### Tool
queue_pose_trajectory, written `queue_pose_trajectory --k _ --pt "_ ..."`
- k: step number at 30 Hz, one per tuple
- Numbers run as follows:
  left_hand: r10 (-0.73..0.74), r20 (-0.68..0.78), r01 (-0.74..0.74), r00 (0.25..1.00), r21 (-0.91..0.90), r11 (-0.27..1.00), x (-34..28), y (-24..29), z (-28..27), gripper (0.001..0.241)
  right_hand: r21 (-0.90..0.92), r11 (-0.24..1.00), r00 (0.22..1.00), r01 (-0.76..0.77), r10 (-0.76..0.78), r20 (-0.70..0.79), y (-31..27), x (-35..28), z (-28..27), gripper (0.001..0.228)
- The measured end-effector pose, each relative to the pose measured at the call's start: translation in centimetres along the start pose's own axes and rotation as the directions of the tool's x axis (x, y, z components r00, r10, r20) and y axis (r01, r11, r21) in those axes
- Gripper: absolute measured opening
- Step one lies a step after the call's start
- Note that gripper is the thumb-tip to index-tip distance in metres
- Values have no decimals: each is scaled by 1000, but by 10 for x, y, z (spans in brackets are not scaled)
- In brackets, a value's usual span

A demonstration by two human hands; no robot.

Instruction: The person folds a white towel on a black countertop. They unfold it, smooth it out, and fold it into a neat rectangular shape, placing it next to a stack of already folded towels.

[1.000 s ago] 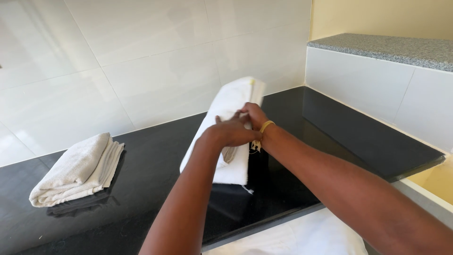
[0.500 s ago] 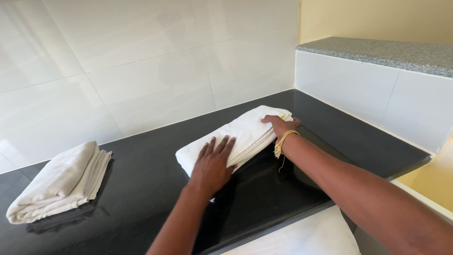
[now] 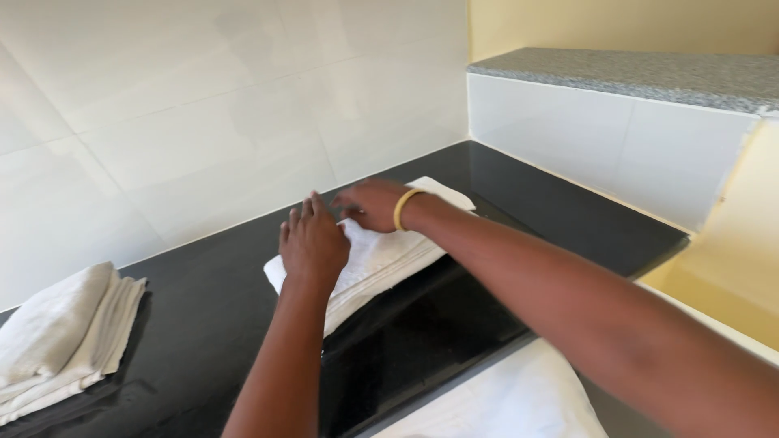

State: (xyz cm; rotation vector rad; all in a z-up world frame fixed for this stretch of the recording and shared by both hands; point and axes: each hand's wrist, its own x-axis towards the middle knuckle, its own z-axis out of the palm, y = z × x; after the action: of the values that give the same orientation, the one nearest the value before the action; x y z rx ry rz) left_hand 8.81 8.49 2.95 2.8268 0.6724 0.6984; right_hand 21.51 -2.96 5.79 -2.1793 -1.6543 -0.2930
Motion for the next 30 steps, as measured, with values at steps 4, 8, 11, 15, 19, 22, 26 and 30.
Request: queue_pose_trajectory --k 4,8,11,15,19,22,26,30 --pt "-139 140 123 980 114 986 -29 -15 8 83 -19 993 970 -117 119 211 20 -12 41 59" --pt "-286 233 270 929 99 958 -44 -32 -5 98 -193 952 901 -236 289 323 5 -18 32 80" --pt "-319 252 309 914 79 948 -59 -33 -10 109 -209 931 875 -298 354 330 1 -31 26 85" --pt "-341 244 337 908 57 940 -63 -35 -18 115 -222 914 867 -340 396 303 9 -26 30 89" --pt "-330 221 331 918 36 943 -69 -31 -11 115 -221 910 863 -351 406 302 20 -31 34 89" --pt "-346 188 352 919 2 936 -71 -31 -11 114 -204 914 877 -350 397 272 24 -36 31 89" --pt "-359 199 370 912 -19 929 -74 -27 -16 113 -212 909 878 -358 405 254 33 -36 29 89" --pt "-342 214 340 915 48 939 -71 -28 -15 113 -277 866 839 -417 484 250 15 -38 12 95"
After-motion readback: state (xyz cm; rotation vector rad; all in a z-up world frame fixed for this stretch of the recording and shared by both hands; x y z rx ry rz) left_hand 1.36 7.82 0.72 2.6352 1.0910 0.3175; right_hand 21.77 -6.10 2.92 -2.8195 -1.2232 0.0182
